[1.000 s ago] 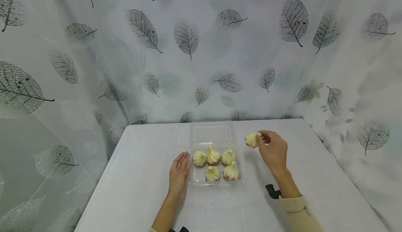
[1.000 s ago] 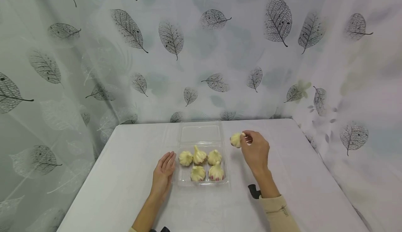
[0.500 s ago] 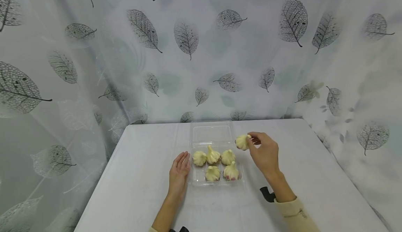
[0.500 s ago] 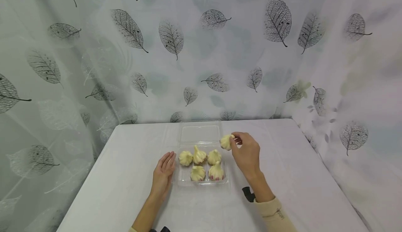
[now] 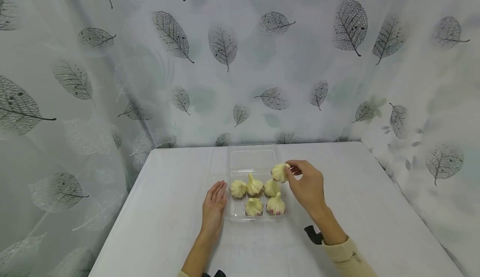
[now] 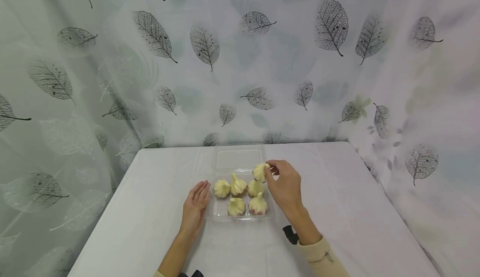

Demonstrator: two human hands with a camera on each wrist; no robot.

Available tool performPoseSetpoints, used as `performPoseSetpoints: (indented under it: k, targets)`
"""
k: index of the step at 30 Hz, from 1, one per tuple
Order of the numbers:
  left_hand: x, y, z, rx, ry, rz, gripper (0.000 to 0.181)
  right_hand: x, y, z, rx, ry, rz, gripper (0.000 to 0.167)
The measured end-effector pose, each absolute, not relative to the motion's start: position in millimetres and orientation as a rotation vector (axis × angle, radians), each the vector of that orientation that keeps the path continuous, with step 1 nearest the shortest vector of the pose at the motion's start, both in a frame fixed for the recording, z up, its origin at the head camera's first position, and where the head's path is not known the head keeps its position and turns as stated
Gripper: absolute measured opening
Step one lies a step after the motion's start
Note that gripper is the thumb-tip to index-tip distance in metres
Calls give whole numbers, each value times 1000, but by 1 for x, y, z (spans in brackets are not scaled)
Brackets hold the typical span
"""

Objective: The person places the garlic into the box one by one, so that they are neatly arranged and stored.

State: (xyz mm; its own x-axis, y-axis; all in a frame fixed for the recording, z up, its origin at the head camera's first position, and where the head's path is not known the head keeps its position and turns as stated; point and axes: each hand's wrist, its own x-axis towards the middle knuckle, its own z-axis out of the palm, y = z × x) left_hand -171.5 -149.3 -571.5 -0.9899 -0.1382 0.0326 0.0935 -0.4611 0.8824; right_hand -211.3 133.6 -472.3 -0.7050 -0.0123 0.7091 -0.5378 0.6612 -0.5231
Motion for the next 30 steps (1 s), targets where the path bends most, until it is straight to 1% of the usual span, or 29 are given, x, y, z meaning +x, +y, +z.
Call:
performPoseSetpoints:
  k: [30]
  targets:
    - [-171,-149,-571,74,-1549,-2575,62,-198,98,-468,590,-2198,989,21]
